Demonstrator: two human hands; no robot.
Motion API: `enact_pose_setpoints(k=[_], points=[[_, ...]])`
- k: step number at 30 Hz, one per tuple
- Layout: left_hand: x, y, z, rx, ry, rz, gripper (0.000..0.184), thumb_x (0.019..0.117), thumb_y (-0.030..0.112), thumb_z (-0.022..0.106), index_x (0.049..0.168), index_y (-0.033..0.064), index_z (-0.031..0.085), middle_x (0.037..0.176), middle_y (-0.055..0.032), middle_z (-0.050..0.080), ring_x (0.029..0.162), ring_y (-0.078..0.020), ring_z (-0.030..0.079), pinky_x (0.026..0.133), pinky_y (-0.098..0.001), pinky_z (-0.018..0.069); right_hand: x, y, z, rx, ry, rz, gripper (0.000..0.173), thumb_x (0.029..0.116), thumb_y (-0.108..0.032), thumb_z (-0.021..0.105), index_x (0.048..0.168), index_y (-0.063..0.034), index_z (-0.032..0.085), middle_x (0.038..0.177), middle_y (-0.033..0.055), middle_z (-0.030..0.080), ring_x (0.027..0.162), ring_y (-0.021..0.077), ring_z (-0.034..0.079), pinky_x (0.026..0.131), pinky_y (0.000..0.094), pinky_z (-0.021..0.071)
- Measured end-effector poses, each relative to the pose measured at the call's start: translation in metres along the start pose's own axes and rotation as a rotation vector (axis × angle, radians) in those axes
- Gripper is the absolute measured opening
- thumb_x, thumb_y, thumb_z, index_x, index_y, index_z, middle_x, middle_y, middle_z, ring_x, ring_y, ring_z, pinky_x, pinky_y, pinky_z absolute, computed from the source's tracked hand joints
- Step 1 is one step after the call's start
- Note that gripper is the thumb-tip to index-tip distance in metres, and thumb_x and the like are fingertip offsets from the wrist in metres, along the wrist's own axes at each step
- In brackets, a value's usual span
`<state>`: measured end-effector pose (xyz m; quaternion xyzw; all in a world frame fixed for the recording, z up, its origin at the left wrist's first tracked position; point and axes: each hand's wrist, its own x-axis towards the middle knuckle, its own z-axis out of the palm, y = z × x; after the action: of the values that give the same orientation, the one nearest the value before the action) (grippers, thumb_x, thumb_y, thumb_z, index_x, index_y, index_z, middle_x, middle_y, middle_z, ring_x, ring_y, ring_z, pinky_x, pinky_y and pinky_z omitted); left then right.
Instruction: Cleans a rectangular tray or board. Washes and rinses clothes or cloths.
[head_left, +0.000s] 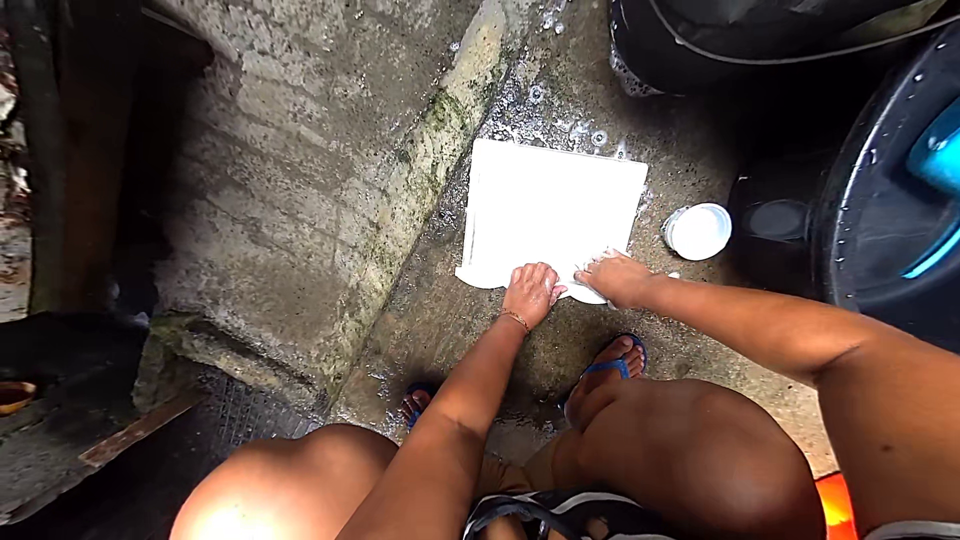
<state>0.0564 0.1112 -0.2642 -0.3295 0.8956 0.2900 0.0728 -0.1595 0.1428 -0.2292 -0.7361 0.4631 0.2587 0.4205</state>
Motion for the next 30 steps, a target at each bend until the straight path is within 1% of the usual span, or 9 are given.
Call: enact_pose_setpoints(k=[4, 6, 11, 13, 15, 17, 20, 24, 30], points=[[0.002, 0.001, -0.003, -0.029, -0.031, -0.004, 0.032, 0.1024, 0.035, 0.058, 0.107, 0.0069, 0.071, 0.121, -0.0141, 0.068, 0.120, -0.0334, 0.062, 0.100, -0.0526, 0.0461, -0.010, 0.006, 0.003, 0.080, 0.003, -0.043, 0.064, 0.0765, -0.005, 0.085, 0.136, -0.0063, 0.061, 0.116, 0.0203, 0.070, 0.115, 0.0410, 0.064, 0.108, 0.0599, 0.0423], [0.002, 0.000, -0.003, -0.025, -0.034, 0.008, 0.032, 0.1028, 0.035, 0.058, 0.107, 0.0073, 0.071, 0.121, -0.0138, 0.068, 0.119, -0.0331, 0.062, 0.100, -0.0522, 0.0459, -0.017, 0.016, 0.002, 0.243, 0.036, -0.039, 0.045, 0.0837, -0.010, 0.080, 0.127, -0.0070, 0.067, 0.100, 0.0205, 0.073, 0.101, 0.0425, 0.069, 0.091, 0.0640, 0.0512], [0.001, 0.000, 0.002, 0.001, 0.020, 0.033, 0.032, 0.1027, 0.035, 0.058, 0.104, 0.0063, 0.071, 0.119, -0.0142, 0.069, 0.118, -0.0330, 0.063, 0.099, -0.0514, 0.0475, -0.019, 0.051, -0.050, 0.819, 0.475, 0.184, 0.041, 0.0900, -0.028, 0.079, 0.114, 0.0013, 0.066, 0.095, 0.0224, 0.069, 0.086, 0.0370, 0.069, 0.079, 0.0606, 0.0547], [0.001, 0.000, 0.002, 0.010, 0.037, 0.039, 0.032, 0.1023, 0.035, 0.058, 0.103, 0.0057, 0.071, 0.118, -0.0147, 0.069, 0.117, -0.0332, 0.064, 0.098, -0.0516, 0.0482, -0.013, 0.058, -0.073, 0.605, 0.486, 0.270, 0.056, 0.0924, -0.041, 0.073, 0.130, -0.0007, 0.059, 0.121, 0.0271, 0.064, 0.116, 0.0440, 0.061, 0.097, 0.0670, 0.0458], [0.001, 0.000, 0.002, 0.017, 0.044, 0.041, 0.031, 0.1023, 0.034, 0.058, 0.102, 0.0059, 0.071, 0.117, -0.0144, 0.069, 0.115, -0.0332, 0.064, 0.097, -0.0516, 0.0486, -0.002, 0.057, -0.075, 0.337, 0.432, 0.320, 0.052, 0.1005, -0.035, 0.060, 0.141, -0.0037, 0.055, 0.143, 0.0333, 0.050, 0.138, 0.0542, 0.042, 0.110, 0.0761, 0.0280], [0.000, -0.001, 0.003, 0.017, 0.045, 0.038, 0.031, 0.1022, 0.034, 0.058, 0.102, 0.0062, 0.071, 0.117, -0.0139, 0.069, 0.115, -0.0329, 0.064, 0.097, -0.0513, 0.0487, 0.004, 0.045, -0.053, 0.166, 0.522, 0.301, 0.033, 0.1038, -0.010, 0.052, 0.134, -0.0010, 0.061, 0.130, 0.0362, 0.059, 0.124, 0.0573, 0.055, 0.106, 0.0733, 0.0374], [0.001, -0.001, 0.004, 0.002, 0.048, 0.027, 0.031, 0.1020, 0.035, 0.059, 0.103, 0.0057, 0.071, 0.117, -0.0144, 0.069, 0.115, -0.0335, 0.064, 0.097, -0.0523, 0.0486, -0.008, 0.013, -0.016, 0.227, 0.495, 0.259, 0.031, 0.0989, 0.004, 0.053, 0.127, 0.0046, 0.065, 0.118, 0.0358, 0.064, 0.112, 0.0563, 0.062, 0.100, 0.0696, 0.0447], [-0.003, -0.004, 0.009, -0.027, 0.189, 0.072, 0.026, 0.0969, 0.030, 0.066, 0.099, 0.0044, 0.071, 0.113, -0.0167, 0.070, 0.110, -0.0352, 0.067, 0.094, -0.0517, 0.0510, -0.007, -0.016, 0.018, 0.400, 0.369, 0.186, 0.036, 0.0911, 0.002, 0.068, 0.127, 0.0013, 0.066, 0.122, 0.0301, 0.065, 0.117, 0.0491, 0.063, 0.104, 0.0623, 0.0475], [-0.003, -0.014, 0.012, 0.016, 0.218, 0.239, 0.025, 0.0981, 0.027, 0.062, 0.099, 0.0033, 0.073, 0.109, -0.0166, 0.073, 0.107, -0.0348, 0.069, 0.092, -0.0505, 0.0536, 0.032, 0.023, -0.001, 0.357, 0.518, 0.074, 0.034, 0.1010, -0.002, 0.054, 0.133, -0.0035, 0.064, 0.135, 0.0346, 0.058, 0.129, 0.0549, 0.054, 0.105, 0.0677, 0.0439]])
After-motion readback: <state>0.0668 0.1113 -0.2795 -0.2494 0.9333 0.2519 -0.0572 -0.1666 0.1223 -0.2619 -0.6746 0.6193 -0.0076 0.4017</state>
